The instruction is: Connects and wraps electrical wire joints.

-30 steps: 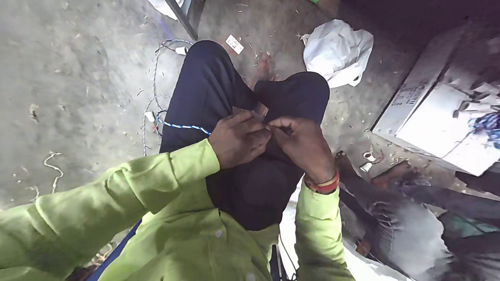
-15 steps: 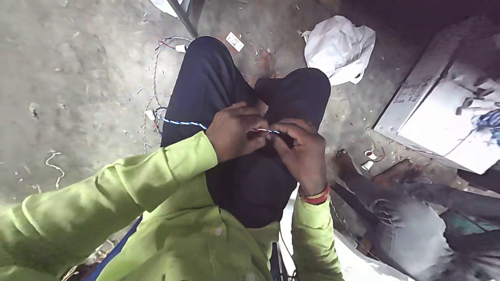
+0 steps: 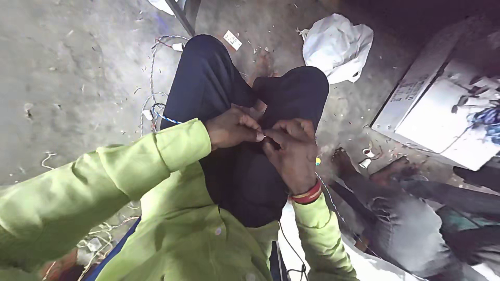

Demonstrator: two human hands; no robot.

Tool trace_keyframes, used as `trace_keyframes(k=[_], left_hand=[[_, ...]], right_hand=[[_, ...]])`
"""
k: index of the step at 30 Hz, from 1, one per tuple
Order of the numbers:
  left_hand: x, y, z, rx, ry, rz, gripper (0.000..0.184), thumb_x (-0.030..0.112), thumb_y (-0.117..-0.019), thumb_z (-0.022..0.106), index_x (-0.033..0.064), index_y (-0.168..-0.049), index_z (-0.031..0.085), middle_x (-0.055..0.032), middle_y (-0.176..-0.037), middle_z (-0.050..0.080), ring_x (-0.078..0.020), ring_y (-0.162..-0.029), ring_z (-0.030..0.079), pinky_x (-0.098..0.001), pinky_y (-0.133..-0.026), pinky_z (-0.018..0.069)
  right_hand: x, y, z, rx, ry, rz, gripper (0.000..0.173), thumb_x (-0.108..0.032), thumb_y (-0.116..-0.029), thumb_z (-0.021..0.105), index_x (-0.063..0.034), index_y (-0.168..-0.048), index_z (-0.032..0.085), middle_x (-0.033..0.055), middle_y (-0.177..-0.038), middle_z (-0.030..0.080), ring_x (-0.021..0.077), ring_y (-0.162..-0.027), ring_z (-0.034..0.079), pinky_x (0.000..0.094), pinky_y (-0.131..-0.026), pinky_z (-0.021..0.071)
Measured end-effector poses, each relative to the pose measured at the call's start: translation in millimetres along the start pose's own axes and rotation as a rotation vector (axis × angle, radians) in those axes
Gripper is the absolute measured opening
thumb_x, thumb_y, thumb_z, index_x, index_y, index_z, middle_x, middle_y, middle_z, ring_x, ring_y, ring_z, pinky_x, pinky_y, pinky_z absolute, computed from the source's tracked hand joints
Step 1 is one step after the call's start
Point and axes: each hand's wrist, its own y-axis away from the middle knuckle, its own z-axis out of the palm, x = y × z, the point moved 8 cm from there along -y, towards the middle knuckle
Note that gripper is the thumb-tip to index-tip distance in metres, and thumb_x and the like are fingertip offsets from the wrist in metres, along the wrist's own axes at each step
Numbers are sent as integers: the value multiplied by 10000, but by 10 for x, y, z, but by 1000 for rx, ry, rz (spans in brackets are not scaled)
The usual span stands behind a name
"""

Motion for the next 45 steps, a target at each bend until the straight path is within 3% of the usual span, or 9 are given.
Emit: trace_keyframes(k=[2, 5, 10, 13, 20, 24, 30, 41, 45], left_hand=[[1, -22, -8, -53, 27, -149, 105, 121, -973, 692, 64, -978, 780, -3, -787, 710, -40, -650, 588, -199, -588, 460], [19, -31, -41, -63, 81, -300, 121, 88, -975, 666, 41, -952, 776, -9, -732, 679, -43, -572, 531, -189, -524, 402], [-104, -12, -45, -60, 250, -489, 184, 154, -1015, 613, 32, -929, 719, -36, -756, 685, -72, -596, 595, -194, -548, 475], [-175, -33, -22, -98, 284, -495, 232, 189, -1027, 586, 39, -903, 712, -34, -755, 698, -55, -587, 598, -177, -542, 466], [-135, 14, 73, -134, 496, -528, 220, 155, -1059, 504, 35, -1074, 688, -36, -793, 682, -97, -682, 651, -223, -628, 533], [-161, 72, 95, -163, 618, -481, 238, 153, -1063, 489, 42, -1024, 695, -38, -806, 699, -93, -699, 670, -212, -648, 552], [-196, 47, 114, -146, 625, -474, 231, 133, -1062, 489, 37, -1004, 690, -37, -787, 689, -78, -675, 657, -194, -648, 546], [-266, 65, 167, -177, 565, -529, 250, 181, -1068, 481, 27, -1046, 677, -47, -777, 656, -76, -599, 595, -182, -517, 472], [-309, 54, 158, -135, 477, -492, 236, 179, -1055, 520, 59, -945, 691, -18, -737, 666, -47, -578, 587, -162, -491, 439]], right_hand=[[-2, -17, 13, -23, 17, -22, 117, -227, -866, 752, -181, -956, 813, 54, -1062, 708, 316, -1126, 599, 482, -888, 494], [20, -51, 48, -31, 25, -36, 117, -244, -896, 725, -199, -959, 812, 51, -1059, 697, 317, -1124, 585, 496, -859, 464], [67, -45, 69, 24, -49, -29, 115, -218, -918, 726, -217, -979, 823, 17, -1011, 715, 267, -1079, 605, 475, -876, 447], [80, -10, 65, 74, -62, -30, 114, -201, -915, 730, -184, -976, 825, 32, -1008, 726, 276, -1058, 619, 483, -874, 448], [116, -29, 17, 145, -110, 16, 127, -181, -904, 757, -195, -1007, 831, 29, -1017, 737, 259, -1056, 630, 471, -880, 466], [84, 0, -72, 150, -198, -79, 268, -166, -894, 768, -174, -1161, 786, 42, -1112, 725, 247, -1113, 628, 457, -931, 490], [19, 106, -100, 170, -200, -239, 183, -193, -916, 777, -129, -1087, 793, 45, -1044, 762, 221, -1092, 688, 551, -1115, 415], [-60, 93, -92, 163, -106, -393, 117, -127, -926, 751, -123, -1030, 804, 72, -1000, 745, 224, -970, 705, 484, -1025, 506], [-15, 44, -68, 46, -206, -408, 130, -132, -965, 690, -103, -1018, 805, 64, -1001, 758, 199, -965, 729, 484, -1045, 529]])
